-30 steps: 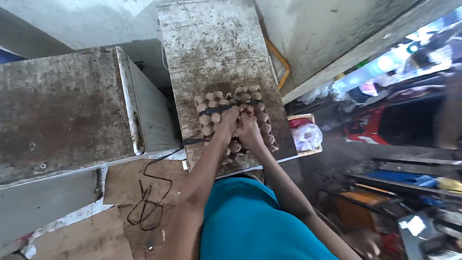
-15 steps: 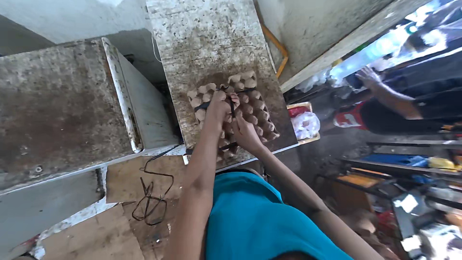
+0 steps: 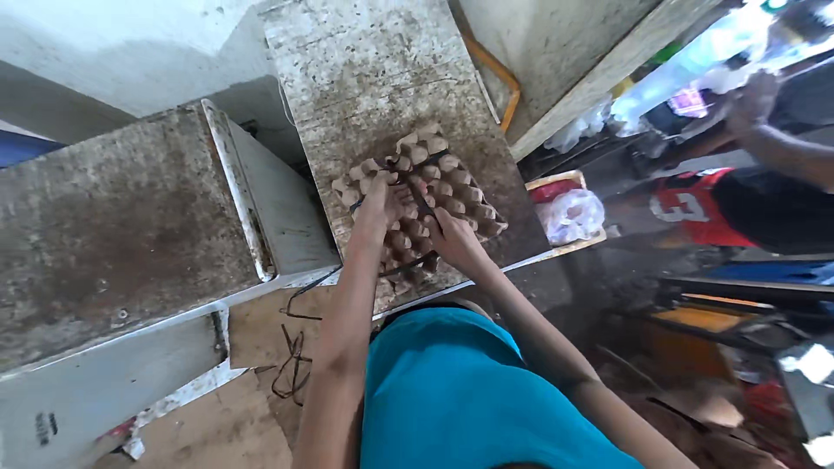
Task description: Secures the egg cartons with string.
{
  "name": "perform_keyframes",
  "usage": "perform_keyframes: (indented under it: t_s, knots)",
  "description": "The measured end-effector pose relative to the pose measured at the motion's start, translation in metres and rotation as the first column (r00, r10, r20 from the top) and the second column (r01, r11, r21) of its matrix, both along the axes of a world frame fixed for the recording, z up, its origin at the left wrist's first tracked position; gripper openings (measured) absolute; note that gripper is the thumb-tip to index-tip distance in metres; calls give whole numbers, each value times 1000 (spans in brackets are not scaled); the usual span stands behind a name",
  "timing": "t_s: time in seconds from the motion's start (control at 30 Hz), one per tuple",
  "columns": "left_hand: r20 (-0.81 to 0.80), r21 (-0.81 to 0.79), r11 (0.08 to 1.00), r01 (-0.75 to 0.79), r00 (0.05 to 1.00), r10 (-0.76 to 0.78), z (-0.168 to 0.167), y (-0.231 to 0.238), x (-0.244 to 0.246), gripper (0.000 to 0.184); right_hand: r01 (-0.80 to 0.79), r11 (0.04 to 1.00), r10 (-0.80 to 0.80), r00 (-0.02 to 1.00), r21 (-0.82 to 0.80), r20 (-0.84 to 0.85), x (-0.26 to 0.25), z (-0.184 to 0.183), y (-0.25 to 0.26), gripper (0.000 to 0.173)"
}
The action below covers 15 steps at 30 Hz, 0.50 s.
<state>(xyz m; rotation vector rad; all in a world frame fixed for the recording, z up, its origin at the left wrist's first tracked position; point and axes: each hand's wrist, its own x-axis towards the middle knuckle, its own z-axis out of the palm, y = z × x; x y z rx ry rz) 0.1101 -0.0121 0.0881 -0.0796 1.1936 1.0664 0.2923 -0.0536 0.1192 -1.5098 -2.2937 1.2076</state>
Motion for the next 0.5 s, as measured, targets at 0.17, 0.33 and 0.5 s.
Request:
perform_keyframes:
  t_s: [0.17,0.33,0.5]
  knots:
    - [-334,-62,992,109,934,-124,8,24,11,19,-65,997,61,992,-32,-114,-16,3,-11,25]
    - [-747,-404,808,430,355,-562,14,36,27,32,-83,979,78,996,-185,-35,-35,7,-27,35]
    - [-838,-449,760,469,75,-541,9,36,42,38,-89,985,56,975,-148,-217,-25,6,-30,27]
